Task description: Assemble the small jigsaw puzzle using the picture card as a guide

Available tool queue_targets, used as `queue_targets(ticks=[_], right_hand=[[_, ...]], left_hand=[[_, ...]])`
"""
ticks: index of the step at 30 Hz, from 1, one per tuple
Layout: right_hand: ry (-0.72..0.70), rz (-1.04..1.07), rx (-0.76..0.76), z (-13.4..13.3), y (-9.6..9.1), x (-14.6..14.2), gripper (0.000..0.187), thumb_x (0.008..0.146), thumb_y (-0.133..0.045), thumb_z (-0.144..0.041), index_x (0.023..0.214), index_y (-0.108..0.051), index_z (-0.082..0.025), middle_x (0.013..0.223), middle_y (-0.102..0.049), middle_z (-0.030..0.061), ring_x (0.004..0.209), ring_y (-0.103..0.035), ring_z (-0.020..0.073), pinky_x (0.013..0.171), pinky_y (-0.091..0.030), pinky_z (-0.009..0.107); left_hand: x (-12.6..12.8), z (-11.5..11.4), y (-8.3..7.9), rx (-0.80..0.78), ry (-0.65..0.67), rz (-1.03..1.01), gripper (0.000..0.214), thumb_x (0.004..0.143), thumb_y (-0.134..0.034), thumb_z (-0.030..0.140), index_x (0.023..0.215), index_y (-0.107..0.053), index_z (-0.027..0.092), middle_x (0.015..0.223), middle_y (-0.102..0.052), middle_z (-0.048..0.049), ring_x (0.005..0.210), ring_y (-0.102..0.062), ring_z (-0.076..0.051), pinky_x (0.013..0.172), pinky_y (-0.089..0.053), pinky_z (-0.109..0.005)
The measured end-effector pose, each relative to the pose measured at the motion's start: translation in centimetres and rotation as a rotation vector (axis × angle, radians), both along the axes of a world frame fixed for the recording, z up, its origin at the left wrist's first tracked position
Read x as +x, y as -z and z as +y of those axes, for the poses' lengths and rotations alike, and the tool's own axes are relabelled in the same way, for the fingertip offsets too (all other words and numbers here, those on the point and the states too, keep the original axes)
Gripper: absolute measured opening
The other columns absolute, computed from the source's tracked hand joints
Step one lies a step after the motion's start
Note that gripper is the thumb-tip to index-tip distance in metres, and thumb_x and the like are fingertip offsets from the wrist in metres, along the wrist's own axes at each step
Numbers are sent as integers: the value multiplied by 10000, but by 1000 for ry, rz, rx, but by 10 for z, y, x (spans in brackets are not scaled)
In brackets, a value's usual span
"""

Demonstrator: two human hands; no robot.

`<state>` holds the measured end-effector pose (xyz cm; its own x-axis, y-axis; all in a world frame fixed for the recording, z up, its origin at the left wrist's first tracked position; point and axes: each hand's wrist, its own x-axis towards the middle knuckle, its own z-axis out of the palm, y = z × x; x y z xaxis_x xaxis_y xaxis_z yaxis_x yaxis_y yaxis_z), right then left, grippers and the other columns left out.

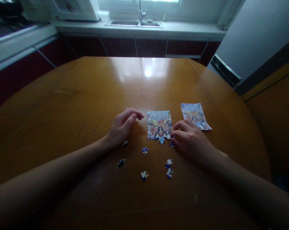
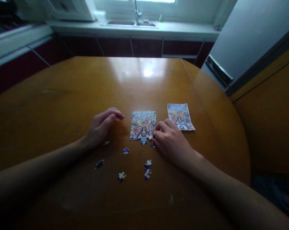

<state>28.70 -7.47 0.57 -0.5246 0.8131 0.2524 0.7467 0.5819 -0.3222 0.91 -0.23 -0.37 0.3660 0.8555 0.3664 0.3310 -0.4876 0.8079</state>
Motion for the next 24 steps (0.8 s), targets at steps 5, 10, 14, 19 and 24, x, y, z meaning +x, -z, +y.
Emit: queue_targets(ticks=[5,10,14,19,24], right_hand=[[-18,-53,5,-3,5,-5,185,951,-557,-198,837,-703,-195,992,-644,102,964,-505,256,851,-457,427],[-23,-90,13,-6,3,-9,218,968,-530,-197,838,-705,-192,1010,-650,110,966,-507,262,842,-448,438],[-30,-105,21,-7,0,-9,221,967,-527,-190,844,-710,-199,1005,-655,114,952,-506,267,828,-438,447],[-39,-150,45,-8,-1,-9,241,976,-514,-203,827,-704,-198,997,-651,113,939,-501,265,830,-427,443],[-33,-163,56,-8,0,-10,235,975,-517,-205,826,-698,-199,1000,-648,113,947,-500,267,829,-418,439]], left_hand=[[-1,0,0,-12,-2,-2,287,987,-440,365,917,-671,210,898,-672,-51,891,-625,-204,828,-507,-376],[0,1,0,-12,-1,-14,282,982,-445,363,907,-674,216,887,-668,-48,882,-625,-203,824,-505,-375],[0,0,-1,-13,-9,-6,287,979,-441,371,906,-671,216,886,-673,-51,880,-624,-205,815,-509,-378],[0,0,-1,-10,-1,-8,281,983,-444,360,911,-675,217,891,-672,-47,881,-626,-199,823,-506,-371],[0,0,-1,4,0,-3,280,988,-438,346,914,-674,213,891,-673,-50,873,-625,-198,819,-507,-374]])
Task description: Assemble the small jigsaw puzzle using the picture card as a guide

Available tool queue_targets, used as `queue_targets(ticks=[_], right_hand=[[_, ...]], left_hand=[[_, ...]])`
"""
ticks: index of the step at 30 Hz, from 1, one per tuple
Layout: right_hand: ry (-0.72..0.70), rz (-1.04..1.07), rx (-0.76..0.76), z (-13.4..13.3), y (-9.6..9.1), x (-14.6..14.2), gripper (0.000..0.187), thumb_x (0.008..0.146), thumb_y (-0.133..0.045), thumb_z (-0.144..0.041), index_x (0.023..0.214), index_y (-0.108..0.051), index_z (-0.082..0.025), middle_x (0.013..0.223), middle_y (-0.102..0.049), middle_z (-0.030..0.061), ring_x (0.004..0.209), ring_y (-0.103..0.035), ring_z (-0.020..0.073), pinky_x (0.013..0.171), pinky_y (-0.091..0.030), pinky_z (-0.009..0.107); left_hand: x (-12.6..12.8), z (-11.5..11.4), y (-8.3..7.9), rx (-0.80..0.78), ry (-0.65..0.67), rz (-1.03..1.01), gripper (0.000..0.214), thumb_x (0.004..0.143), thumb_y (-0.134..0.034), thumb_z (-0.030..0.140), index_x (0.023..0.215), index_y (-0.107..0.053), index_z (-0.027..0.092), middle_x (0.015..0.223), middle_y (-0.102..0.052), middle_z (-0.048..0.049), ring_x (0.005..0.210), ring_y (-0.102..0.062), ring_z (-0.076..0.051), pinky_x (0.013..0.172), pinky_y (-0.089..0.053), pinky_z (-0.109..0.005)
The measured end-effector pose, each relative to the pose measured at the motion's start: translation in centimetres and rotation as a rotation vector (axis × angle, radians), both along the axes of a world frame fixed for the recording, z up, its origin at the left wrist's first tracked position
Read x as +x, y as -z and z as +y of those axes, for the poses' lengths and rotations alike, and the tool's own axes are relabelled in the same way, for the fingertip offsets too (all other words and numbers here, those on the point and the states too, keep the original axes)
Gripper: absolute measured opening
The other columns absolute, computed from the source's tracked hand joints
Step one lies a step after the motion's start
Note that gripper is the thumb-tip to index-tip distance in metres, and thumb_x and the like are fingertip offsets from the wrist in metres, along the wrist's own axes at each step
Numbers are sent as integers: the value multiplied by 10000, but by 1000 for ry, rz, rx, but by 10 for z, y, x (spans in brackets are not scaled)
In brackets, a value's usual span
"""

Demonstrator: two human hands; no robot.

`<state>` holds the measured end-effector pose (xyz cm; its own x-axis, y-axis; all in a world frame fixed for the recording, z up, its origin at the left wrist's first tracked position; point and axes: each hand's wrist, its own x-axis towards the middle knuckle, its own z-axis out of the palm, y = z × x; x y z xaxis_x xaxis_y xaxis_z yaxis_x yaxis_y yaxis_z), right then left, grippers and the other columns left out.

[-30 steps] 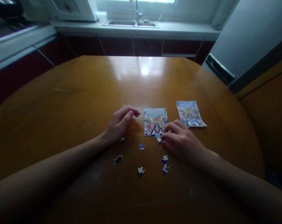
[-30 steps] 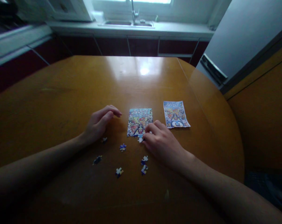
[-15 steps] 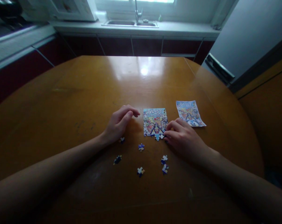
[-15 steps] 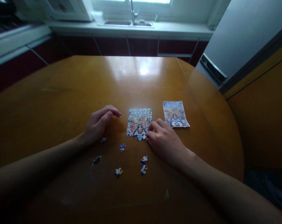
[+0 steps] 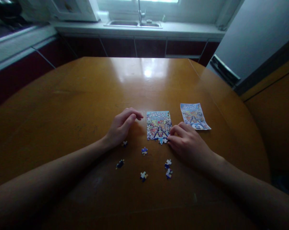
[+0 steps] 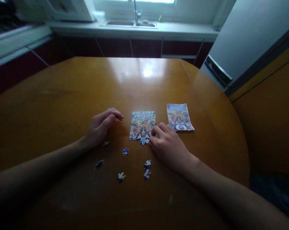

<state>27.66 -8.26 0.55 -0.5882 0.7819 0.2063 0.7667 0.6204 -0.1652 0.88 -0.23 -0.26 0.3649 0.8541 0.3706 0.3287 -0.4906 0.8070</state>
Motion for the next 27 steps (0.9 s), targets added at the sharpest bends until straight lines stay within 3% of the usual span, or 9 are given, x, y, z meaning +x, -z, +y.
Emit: queue_targets(ticks=[18,24,27], right_hand=[[1,-34,5,0,-1,-1,244,986,-504,-212,823,-685,-193,991,-643,111,945,-498,262,837,-425,431],[12,106,-20,-3,-5,-1,218,974,-528,-215,859,-712,-191,989,-645,100,956,-506,250,847,-436,411],[-50,181,-56,-7,-2,-7,168,949,-581,-207,864,-725,-195,963,-649,83,934,-509,229,835,-442,378]], left_hand=[[0,0,0,14,3,3,274,986,-440,336,913,-671,208,886,-674,-41,864,-630,-194,827,-515,-361],[0,0,1,3,-1,6,275,987,-437,333,918,-670,204,892,-675,-43,864,-630,-194,821,-511,-355],[0,0,1,-1,6,-14,274,989,-446,331,917,-677,202,893,-673,-43,860,-630,-194,810,-508,-354]])
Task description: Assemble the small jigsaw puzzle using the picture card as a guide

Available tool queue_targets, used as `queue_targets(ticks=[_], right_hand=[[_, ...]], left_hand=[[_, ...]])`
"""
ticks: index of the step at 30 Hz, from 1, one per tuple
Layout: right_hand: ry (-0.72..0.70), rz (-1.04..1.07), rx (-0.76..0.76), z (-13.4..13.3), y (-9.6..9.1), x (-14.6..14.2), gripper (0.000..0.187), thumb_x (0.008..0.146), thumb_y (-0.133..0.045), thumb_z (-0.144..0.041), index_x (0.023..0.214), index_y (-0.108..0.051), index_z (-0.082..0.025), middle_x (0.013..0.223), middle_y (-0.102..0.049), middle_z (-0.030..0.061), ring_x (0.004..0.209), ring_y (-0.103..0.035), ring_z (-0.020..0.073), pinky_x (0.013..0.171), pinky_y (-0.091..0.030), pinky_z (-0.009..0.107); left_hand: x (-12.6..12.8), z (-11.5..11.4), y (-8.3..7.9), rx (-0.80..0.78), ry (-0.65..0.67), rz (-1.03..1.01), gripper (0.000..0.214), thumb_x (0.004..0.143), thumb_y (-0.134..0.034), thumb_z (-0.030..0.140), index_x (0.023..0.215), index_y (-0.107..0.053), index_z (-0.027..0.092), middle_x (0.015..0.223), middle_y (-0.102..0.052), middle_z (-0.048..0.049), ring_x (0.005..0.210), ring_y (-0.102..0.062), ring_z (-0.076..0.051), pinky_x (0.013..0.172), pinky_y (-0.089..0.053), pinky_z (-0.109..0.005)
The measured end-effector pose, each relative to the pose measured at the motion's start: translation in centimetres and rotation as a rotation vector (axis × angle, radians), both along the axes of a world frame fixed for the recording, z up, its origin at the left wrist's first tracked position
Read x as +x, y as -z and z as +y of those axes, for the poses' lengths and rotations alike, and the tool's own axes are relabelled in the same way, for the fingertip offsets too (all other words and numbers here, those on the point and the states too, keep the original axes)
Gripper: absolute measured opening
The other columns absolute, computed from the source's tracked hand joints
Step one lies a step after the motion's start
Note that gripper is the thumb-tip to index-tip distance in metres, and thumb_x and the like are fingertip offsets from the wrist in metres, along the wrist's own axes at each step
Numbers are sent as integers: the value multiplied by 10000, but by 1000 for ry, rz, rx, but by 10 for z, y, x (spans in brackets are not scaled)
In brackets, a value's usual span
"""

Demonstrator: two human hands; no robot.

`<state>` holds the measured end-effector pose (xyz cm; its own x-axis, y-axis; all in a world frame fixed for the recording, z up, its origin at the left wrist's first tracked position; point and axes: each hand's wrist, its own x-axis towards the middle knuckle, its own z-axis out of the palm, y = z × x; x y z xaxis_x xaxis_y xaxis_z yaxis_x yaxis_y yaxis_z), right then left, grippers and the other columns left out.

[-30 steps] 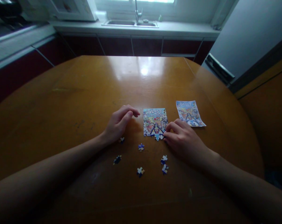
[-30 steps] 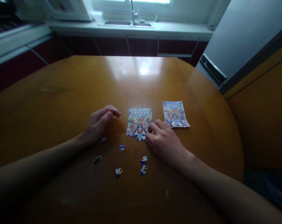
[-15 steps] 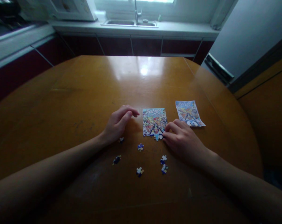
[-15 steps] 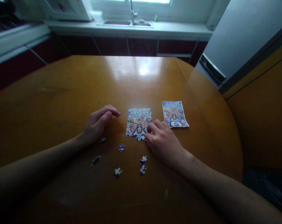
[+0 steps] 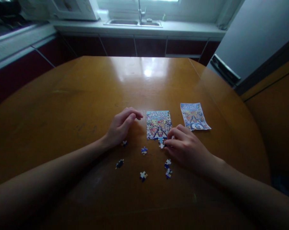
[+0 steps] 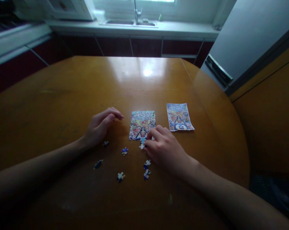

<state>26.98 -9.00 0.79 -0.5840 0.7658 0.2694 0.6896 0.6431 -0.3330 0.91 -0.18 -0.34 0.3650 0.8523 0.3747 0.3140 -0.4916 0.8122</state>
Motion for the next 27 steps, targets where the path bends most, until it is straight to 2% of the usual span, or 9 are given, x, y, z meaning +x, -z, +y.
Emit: queue_targets(ticks=[4,8,14,18,22,25,27], right_hand=[[-104,63,-30,-3,6,-5,159,953,-603,-231,896,-750,-211,941,-655,73,883,-505,206,796,-440,349],[-131,99,-106,-1,0,3,193,973,-580,-233,916,-764,-239,938,-659,63,865,-496,194,758,-430,332],[-208,-2,-283,-1,-8,15,100,917,-665,-279,897,-733,-208,956,-649,70,909,-510,204,781,-439,340],[-267,15,-287,1,-3,14,112,929,-630,-203,921,-738,-233,963,-642,59,905,-515,189,777,-433,322],[-164,32,-227,-3,-8,13,187,932,-579,-148,1002,-728,-236,993,-648,67,898,-527,192,760,-441,321],[17,-71,-253,-11,-15,9,111,933,-607,-232,860,-675,-184,924,-647,73,861,-547,203,742,-462,339],[114,-140,-269,-17,-17,4,177,905,-667,-311,794,-633,-177,901,-649,73,839,-557,214,727,-472,358]], left_hand=[[0,0,0,-2,-6,-10,269,984,-453,324,912,-679,196,881,-669,-40,860,-625,-188,819,-503,-348],[0,-1,0,-19,-4,-3,283,990,-443,342,920,-675,194,896,-671,-44,881,-624,-191,823,-502,-343],[1,-1,-2,-4,8,-11,275,985,-446,312,912,-679,184,883,-668,-41,865,-629,-182,825,-499,-338],[1,0,-2,0,10,-19,272,989,-449,302,915,-680,179,881,-669,-39,856,-627,-176,816,-495,-330],[0,0,-1,2,15,-26,274,992,-444,297,917,-681,181,883,-668,-40,856,-626,-174,817,-496,-331],[0,0,0,2,13,-20,274,990,-443,302,914,-681,190,888,-672,-41,858,-630,-178,817,-501,-339],[0,0,0,3,10,-16,272,990,-443,310,917,-679,196,890,-674,-39,857,-630,-178,818,-503,-342]])
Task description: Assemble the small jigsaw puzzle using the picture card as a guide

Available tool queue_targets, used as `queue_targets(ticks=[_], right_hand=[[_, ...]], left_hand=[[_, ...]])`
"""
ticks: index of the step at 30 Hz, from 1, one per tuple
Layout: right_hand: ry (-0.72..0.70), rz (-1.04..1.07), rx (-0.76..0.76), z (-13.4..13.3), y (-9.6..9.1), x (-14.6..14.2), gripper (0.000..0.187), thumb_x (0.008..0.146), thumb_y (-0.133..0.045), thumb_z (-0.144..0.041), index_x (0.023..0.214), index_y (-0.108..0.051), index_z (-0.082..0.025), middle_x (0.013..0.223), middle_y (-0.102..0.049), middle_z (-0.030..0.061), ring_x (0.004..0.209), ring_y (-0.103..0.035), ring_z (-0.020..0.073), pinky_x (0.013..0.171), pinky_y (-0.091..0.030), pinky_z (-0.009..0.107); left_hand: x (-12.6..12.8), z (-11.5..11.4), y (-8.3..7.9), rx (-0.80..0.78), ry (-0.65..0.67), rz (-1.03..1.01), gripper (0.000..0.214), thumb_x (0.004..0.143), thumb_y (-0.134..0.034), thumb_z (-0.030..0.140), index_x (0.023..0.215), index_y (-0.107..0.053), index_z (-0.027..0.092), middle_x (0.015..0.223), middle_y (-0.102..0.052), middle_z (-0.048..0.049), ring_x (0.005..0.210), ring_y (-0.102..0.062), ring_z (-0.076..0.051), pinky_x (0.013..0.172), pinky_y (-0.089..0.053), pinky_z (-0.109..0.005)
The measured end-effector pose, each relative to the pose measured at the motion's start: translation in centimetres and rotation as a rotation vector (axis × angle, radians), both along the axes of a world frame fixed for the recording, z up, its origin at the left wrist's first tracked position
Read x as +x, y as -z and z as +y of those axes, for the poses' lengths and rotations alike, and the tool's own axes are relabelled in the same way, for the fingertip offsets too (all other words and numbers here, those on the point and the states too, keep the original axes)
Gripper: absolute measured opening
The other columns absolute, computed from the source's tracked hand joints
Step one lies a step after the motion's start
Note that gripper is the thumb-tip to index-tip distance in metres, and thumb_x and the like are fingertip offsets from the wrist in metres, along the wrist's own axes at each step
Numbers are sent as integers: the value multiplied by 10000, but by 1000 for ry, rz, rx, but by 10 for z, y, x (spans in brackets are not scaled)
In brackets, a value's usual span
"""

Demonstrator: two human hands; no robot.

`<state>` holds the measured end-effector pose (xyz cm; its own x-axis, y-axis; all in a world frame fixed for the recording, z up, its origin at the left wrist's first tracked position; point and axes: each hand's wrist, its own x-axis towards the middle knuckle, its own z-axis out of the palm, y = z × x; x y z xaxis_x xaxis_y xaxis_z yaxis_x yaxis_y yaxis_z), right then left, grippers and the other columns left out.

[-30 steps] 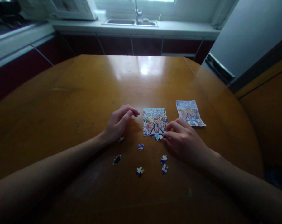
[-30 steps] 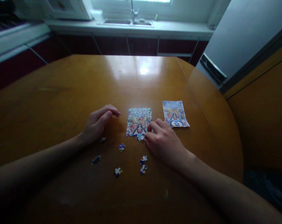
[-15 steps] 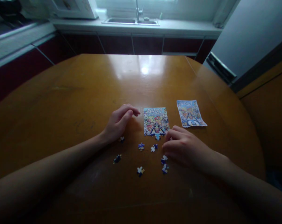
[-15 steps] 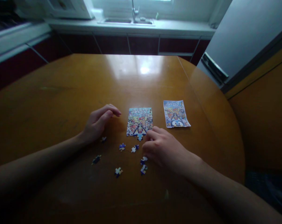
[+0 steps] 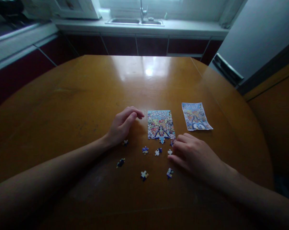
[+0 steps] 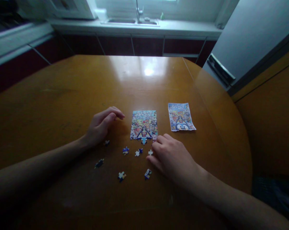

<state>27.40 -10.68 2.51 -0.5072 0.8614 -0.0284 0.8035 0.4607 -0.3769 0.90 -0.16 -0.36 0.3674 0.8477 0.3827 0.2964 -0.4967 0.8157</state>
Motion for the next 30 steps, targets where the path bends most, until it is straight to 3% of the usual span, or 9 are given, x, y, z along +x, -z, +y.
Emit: queue_targets(ticks=[4,12,19,30], right_hand=[[50,-27,-17,-6,2,-8,180,860,-725,-299,789,-613,-177,925,-658,70,870,-578,223,745,-492,364],[-43,63,-49,-3,10,-4,91,911,-581,-146,838,-629,-173,946,-643,70,919,-564,214,821,-485,362],[4,218,-45,15,11,2,74,877,-607,-107,882,-626,-178,925,-628,58,899,-554,193,803,-468,322],[49,233,10,28,16,-4,87,871,-609,-106,877,-651,-183,905,-644,64,894,-562,194,814,-472,327]], left_hand=[[-1,1,1,-16,-3,4,279,993,-442,335,924,-677,201,900,-674,-44,869,-631,-185,819,-507,-347],[-1,1,2,-14,0,-4,281,994,-444,336,919,-678,200,894,-668,-41,864,-629,-183,822,-502,-350],[0,0,0,-24,-4,6,292,986,-443,354,917,-677,196,890,-672,-49,872,-627,-194,818,-503,-357],[1,-1,-2,-27,-19,12,306,987,-436,373,909,-672,195,885,-673,-55,851,-618,-196,813,-505,-353]])
